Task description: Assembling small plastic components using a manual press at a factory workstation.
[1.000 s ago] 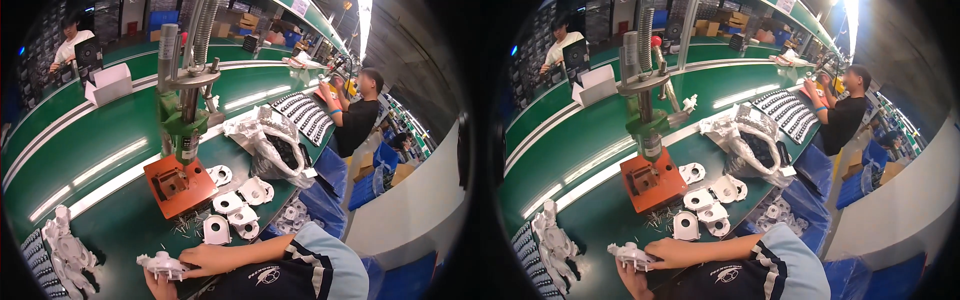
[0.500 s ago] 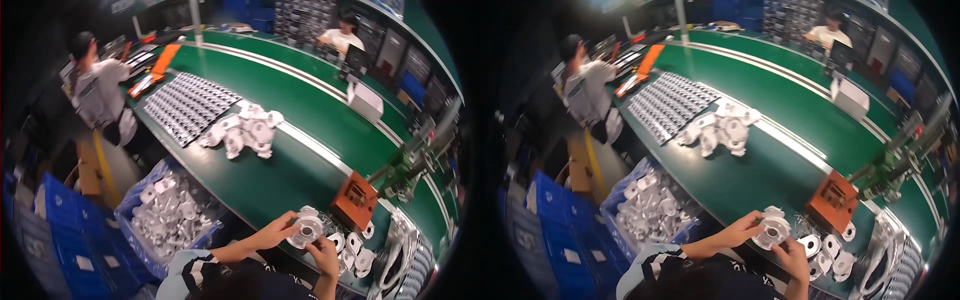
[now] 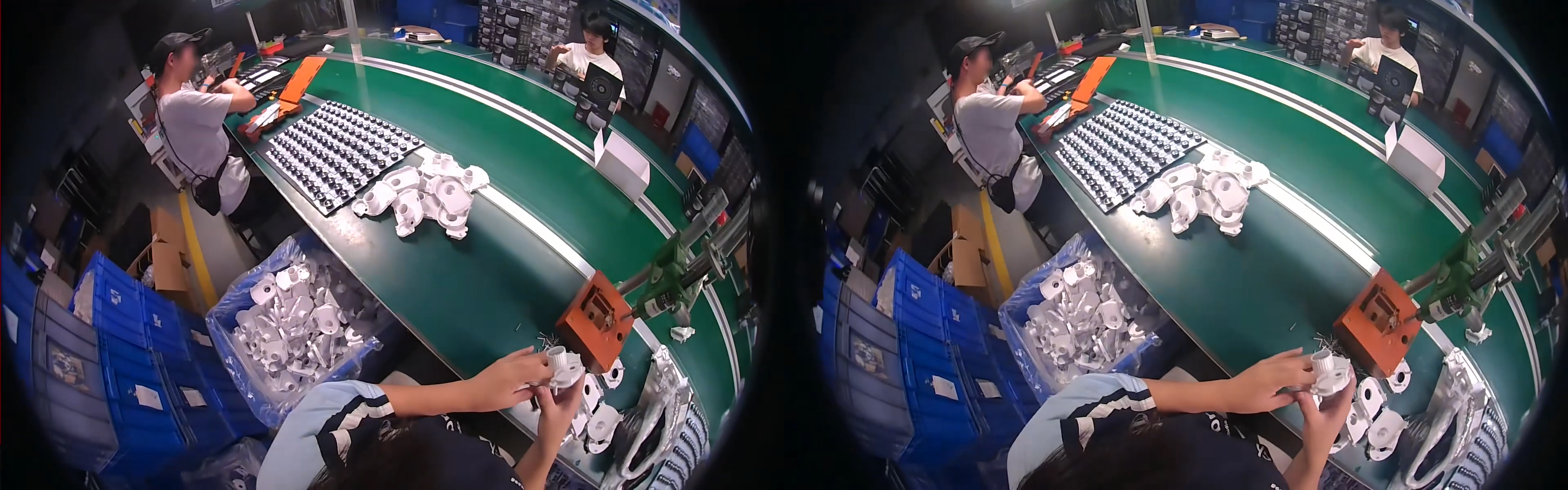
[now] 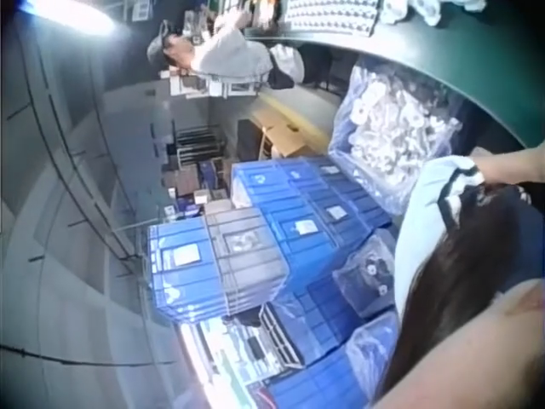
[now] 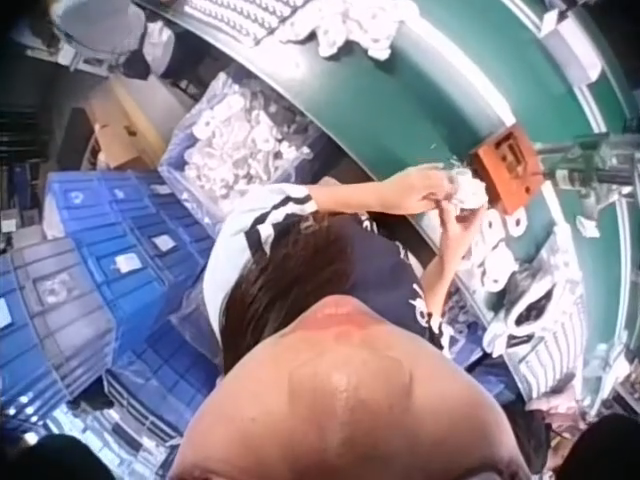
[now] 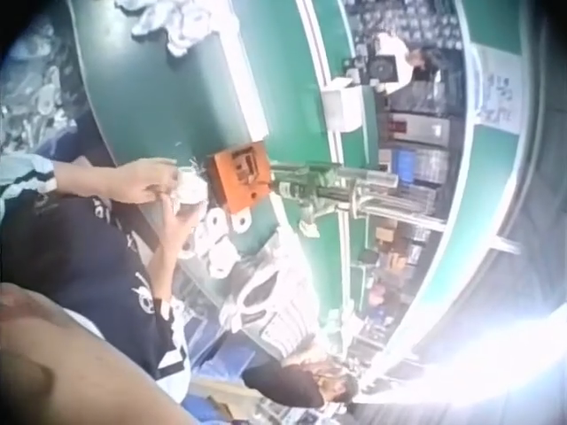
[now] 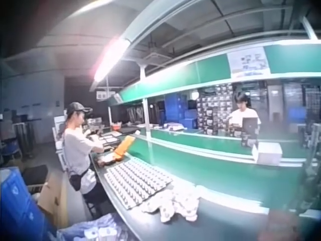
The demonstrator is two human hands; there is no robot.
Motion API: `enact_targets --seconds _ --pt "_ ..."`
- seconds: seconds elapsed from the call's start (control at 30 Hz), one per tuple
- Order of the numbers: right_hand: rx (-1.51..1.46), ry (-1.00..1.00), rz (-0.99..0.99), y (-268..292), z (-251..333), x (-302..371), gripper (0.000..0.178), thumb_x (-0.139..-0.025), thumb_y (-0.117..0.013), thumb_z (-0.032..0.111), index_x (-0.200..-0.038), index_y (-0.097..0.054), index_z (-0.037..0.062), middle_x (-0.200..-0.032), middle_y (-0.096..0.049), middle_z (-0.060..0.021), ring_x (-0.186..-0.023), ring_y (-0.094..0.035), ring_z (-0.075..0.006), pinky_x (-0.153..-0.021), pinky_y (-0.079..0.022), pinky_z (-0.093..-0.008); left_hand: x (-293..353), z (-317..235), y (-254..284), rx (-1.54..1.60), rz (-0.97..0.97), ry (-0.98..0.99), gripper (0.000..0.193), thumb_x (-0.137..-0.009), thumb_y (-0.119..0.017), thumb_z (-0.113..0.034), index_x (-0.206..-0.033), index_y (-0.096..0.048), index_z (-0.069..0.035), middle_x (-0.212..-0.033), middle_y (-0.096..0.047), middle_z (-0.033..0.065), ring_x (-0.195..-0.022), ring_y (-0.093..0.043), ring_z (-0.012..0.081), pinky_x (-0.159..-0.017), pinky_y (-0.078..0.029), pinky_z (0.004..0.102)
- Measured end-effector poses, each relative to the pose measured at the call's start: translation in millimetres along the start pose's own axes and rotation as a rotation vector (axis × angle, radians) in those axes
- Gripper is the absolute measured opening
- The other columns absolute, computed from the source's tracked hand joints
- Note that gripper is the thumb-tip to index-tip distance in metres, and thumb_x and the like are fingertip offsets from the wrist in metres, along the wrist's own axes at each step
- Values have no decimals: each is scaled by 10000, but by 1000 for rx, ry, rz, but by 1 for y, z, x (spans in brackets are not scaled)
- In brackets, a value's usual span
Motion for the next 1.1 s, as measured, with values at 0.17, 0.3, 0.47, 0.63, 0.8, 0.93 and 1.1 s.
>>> enact_targets --seconds 0.17,0.3,0.47,0.63,0.8,0.93,1.1 --pt "-101 -20 -41 20 -18 12 669 -727 -706 206 -1253 -374 -41 -1129 -539 -104 -984 -555 -190 -845 -451 -304 0 -1 -7 324 81 23 389 -816 -637 -110 -1180 -505 -70 -1368 -385 213 -1279 -378 316 -1059 -246 412" --pt "-184 -122 9 13 -8 11 807 -641 -803 267 -1262 -385 -31 -1171 -516 -111 -1054 -531 -204 -913 -416 -318 3 -1 -9 526 148 102 303 -832 -627 -119 -1118 -547 -61 -1385 -357 239 -1224 -436 305 -957 -361 351" --pt "-54 -102 68 14 16 8 756 -623 -810 244 -1230 -439 -14 -1162 -492 -83 -1093 -497 -190 -922 -413 -311 2 6 -21 330 155 84 263 -797 -643 -114 -1054 -587 -94 -1294 -474 200 -745 -617 195 -657 -487 272" --pt "-148 -82 257 5 22 5 681 -708 -759 102 -1281 -405 7 -1206 -464 -67 -1126 -469 -176 -969 -386 -312 2 5 -22 241 210 133 279 -782 -660 -109 -1050 -592 -74 -1204 -531 235 -1088 -546 329 -852 -462 351" --pt "-308 -144 164 17 12 20 700 -730 -729 29 -1314 -344 15 -1244 -455 -77 -1152 -464 -170 -957 -408 -327 -3 -16 -39 150 253 -22 290 -795 -634 -98 -1076 -582 -50 -1301 -451 244 -1328 -245 427 -1078 -186 491" --pt "-322 -85 71 34 18 24 705 -706 -756 57 -1272 -337 82 -1124 -458 -49 -1047 -498 -144 -877 -445 -297 -10 -32 -51 64 308 -95 345 -751 -646 -82 -1085 -582 -23 -1219 -525 206 -1255 -382 396 -1056 -249 499" --pt "-264 -105 35 47 2 32 709 -693 -782 113 -1247 -341 84 -1105 -439 -53 -1039 -466 -136 -878 -419 -294 -21 -32 -60 106 307 -109 422 -682 -665 0 -1095 -584 -27 -1032 -628 168 -993 -611 351 -931 -444 427"
Point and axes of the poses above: each hand's wrist, its own x-axis away from the middle knuckle, its own y-axis out of the back of the hand, z = x × y, the point moved 10 cm from there along -x, towards the middle knuckle
